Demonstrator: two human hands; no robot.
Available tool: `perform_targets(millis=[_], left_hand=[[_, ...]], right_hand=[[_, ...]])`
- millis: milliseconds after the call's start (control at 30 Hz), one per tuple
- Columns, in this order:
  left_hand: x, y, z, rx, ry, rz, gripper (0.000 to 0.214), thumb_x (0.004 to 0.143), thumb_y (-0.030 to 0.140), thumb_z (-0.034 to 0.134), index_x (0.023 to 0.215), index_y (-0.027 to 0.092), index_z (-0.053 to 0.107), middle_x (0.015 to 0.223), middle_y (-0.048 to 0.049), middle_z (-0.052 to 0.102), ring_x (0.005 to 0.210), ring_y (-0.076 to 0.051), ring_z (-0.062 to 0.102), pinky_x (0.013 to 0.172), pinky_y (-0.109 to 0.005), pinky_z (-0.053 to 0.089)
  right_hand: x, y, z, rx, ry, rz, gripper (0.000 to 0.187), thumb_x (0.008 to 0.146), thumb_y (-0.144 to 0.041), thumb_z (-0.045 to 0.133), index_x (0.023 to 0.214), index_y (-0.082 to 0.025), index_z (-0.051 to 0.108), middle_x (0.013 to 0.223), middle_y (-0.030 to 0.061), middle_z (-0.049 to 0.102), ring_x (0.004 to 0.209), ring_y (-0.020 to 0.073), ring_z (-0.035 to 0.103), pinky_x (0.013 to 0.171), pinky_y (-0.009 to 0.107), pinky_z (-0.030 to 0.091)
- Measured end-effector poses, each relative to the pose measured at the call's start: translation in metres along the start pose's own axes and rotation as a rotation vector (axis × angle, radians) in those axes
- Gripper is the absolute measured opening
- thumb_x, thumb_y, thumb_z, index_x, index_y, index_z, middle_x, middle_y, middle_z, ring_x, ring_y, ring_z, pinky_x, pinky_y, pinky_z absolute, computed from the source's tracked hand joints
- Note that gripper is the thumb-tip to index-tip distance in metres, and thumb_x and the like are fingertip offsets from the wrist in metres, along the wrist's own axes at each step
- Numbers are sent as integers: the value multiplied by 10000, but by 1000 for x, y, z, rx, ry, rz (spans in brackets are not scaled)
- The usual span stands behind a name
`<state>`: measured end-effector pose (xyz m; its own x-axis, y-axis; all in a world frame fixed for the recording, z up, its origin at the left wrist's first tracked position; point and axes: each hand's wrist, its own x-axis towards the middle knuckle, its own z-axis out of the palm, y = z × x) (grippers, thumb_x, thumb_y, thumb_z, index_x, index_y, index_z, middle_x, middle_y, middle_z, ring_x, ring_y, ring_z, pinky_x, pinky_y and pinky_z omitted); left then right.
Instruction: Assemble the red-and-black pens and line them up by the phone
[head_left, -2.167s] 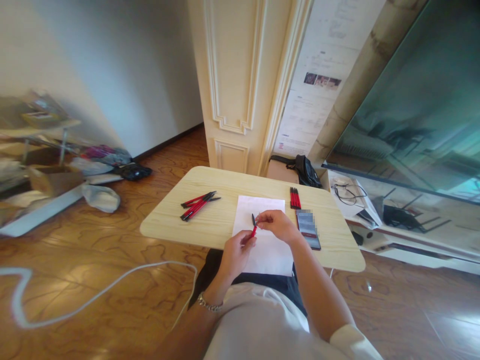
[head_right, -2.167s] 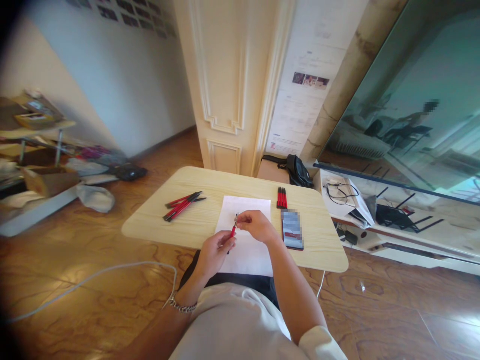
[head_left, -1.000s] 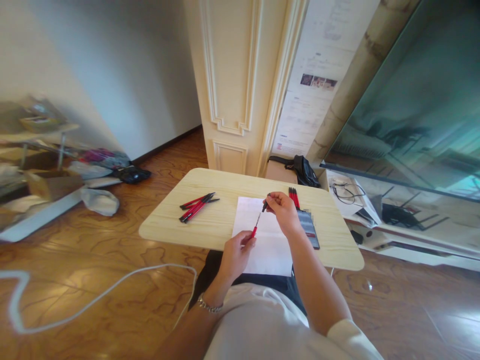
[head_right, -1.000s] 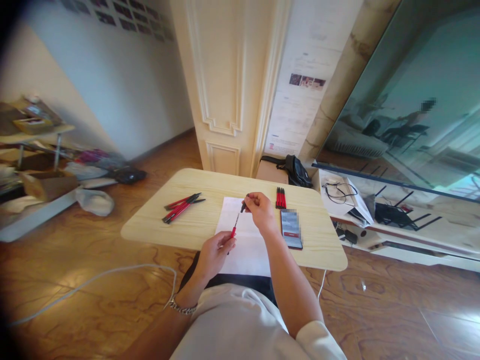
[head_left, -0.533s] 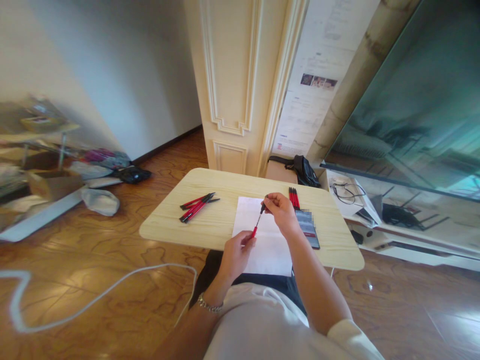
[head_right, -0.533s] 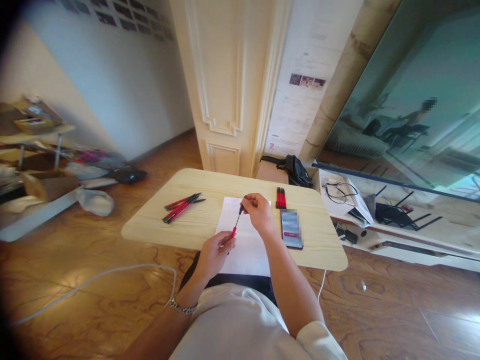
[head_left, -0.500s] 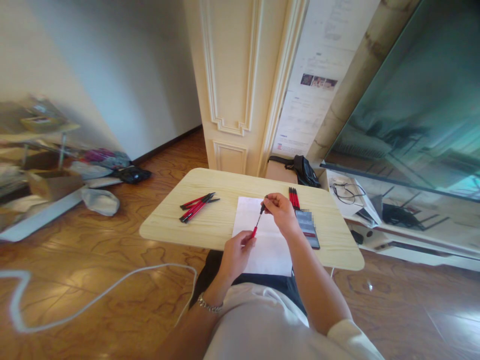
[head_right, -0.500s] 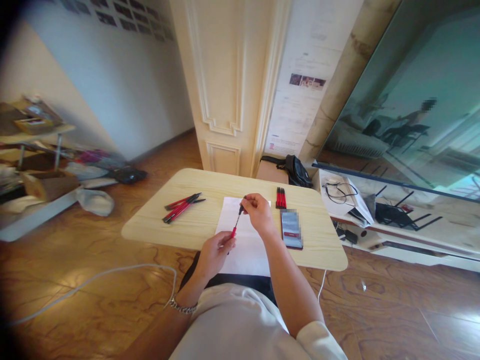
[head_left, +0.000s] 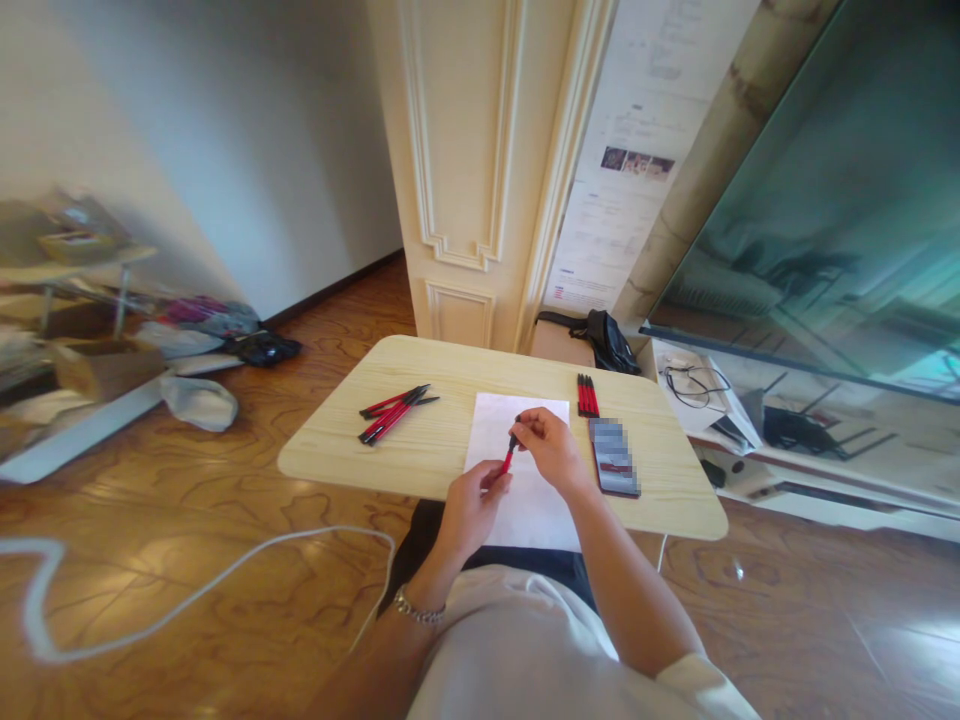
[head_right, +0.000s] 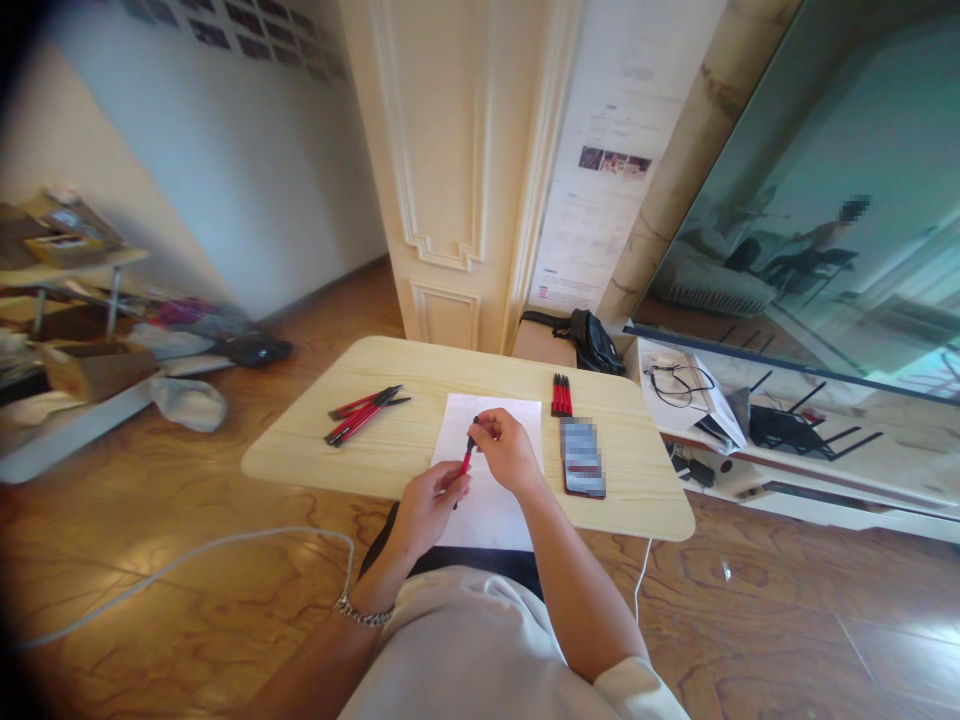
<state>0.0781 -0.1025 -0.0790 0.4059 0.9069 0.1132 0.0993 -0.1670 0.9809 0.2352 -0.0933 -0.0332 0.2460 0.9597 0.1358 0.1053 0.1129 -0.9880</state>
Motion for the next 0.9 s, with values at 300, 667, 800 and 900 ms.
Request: perform_targets(millis=[300, 667, 800, 900], left_hand=[[-1, 2, 2, -147, -56, -45, 280, 790, 397, 602, 925, 156, 650, 759, -53, 663, 650, -163, 623, 601, -253, 473], [-6, 17, 2, -575, -259, -345, 292, 727, 366, 694, 875, 127, 616, 738, -51, 630, 570, -142, 600, 583, -299, 492], [-3, 8, 4, -397, -129, -279, 280, 682, 355, 731, 789, 128, 608, 645, -32, 627, 551, -147, 599, 557, -276, 485], [-1, 0, 6, -260, -28, -183, 271, 671, 362, 734, 761, 140, 607, 598, -17, 623, 531, -138, 587, 510, -239, 451]], right_hand=[[-5, 1, -4, -90, -88, -59, 228, 803, -352, 568, 926, -182, 657, 762, 33, 638, 696, 153, 582, 633, 280, 473], [-11, -4, -12, 51, -211, 44, 264, 784, -417, 590, 851, -167, 642, 748, 32, 639, 654, 126, 554, 597, 249, 421], [-12, 8, -2, -50, -35, 59, 290, 738, -450, 642, 697, -179, 547, 609, -8, 572, 550, 116, 492, 527, 248, 385], [-13, 17, 7, -113, 100, 85, 329, 714, -473, 663, 664, -194, 495, 564, -26, 536, 511, 115, 462, 494, 250, 364]])
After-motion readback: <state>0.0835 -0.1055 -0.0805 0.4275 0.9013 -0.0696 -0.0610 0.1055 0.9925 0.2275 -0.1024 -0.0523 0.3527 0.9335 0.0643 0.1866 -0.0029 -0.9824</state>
